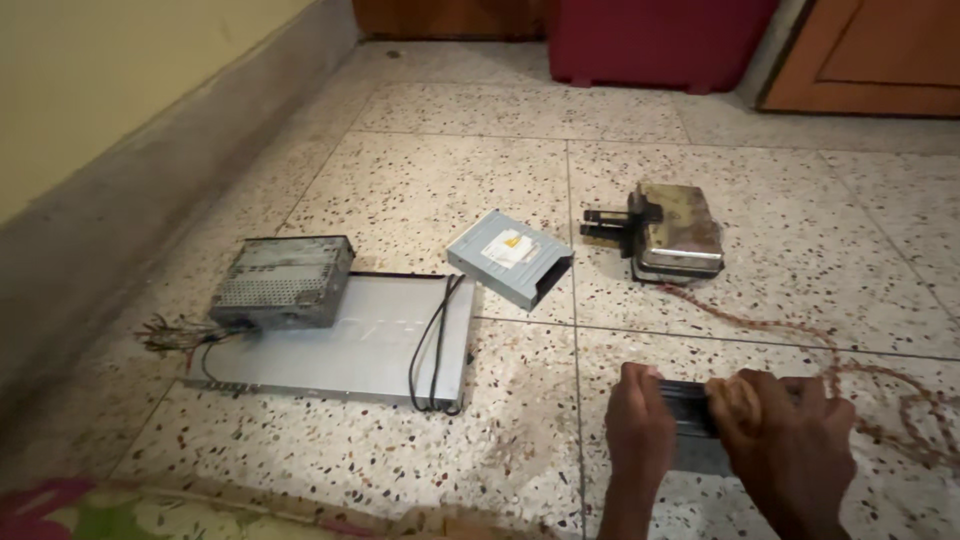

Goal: The person cleans a black electronic unit by hand with a cloth, wiping all sides and the rear panel ports.

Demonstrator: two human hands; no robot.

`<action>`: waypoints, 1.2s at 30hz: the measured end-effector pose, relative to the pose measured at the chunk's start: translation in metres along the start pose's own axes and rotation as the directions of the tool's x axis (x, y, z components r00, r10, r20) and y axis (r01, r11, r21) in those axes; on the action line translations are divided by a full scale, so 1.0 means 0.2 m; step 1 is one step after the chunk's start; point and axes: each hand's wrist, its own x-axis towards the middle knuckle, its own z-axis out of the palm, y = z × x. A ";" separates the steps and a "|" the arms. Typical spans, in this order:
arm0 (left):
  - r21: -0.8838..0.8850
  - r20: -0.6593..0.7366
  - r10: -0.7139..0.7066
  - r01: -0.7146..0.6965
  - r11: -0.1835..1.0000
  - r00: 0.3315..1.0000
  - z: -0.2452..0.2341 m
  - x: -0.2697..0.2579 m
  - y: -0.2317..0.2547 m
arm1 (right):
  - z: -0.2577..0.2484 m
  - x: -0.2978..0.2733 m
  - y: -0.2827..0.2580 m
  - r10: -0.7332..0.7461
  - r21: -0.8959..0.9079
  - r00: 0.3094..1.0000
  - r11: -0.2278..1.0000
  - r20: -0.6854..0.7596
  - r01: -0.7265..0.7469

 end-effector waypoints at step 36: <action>-0.046 0.011 0.013 -0.013 0.999 1.000 -0.02 0.02 0.00 | 0.11 0.11 0.15 -0.246 0.252 0.969 0.938 -0.003 0.239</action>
